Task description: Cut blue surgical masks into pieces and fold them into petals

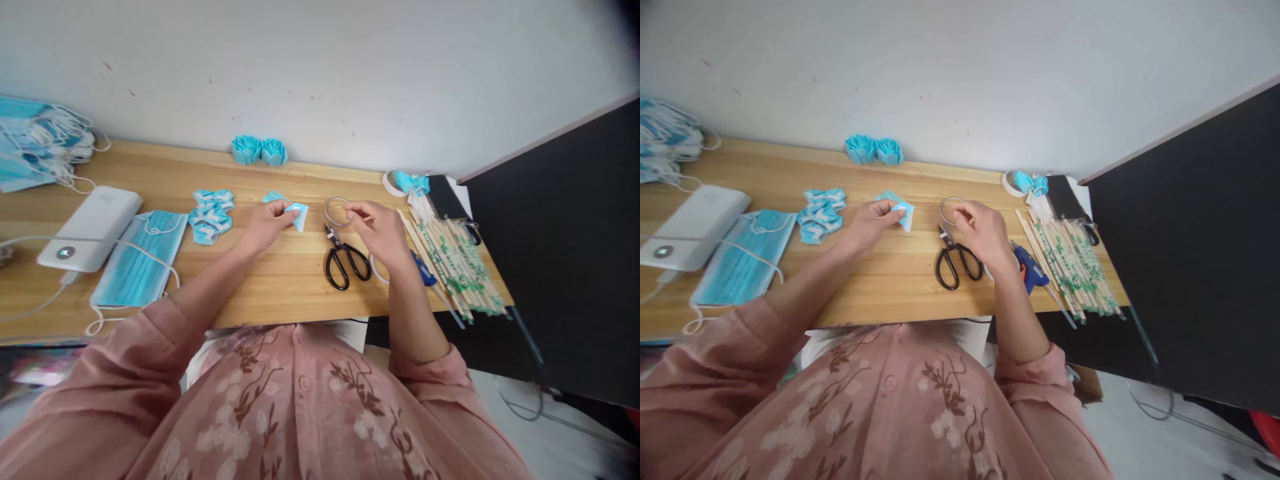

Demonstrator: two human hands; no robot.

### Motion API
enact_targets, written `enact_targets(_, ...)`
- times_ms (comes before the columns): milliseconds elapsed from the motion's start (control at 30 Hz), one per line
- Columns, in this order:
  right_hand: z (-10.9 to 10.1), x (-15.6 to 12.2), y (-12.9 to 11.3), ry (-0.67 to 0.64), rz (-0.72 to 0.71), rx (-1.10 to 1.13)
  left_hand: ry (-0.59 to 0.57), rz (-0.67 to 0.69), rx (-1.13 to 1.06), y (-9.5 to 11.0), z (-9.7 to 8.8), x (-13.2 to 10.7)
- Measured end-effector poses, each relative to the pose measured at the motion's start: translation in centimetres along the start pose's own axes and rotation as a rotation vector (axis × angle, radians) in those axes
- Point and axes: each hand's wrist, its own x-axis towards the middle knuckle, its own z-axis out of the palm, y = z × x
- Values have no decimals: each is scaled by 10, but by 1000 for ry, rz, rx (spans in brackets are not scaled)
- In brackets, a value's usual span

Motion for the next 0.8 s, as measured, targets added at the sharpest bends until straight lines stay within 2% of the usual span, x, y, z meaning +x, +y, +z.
enact_targets(233, 20, -24, 15, -105, 56, -119, 29, -4, -10, 3, 2, -1)
enact_targets(533, 43, -22, 17, -43, 56, -264, 29, -29, -15, 5, 3, -2)
enact_targets(600, 46, -20, 21, -19, 103, -194, 24, -28, -22, 6, 4, -2)
enact_targets(800, 47, -17, 27, 82, 362, 264, -4, -51, -95, 7, 5, -3)
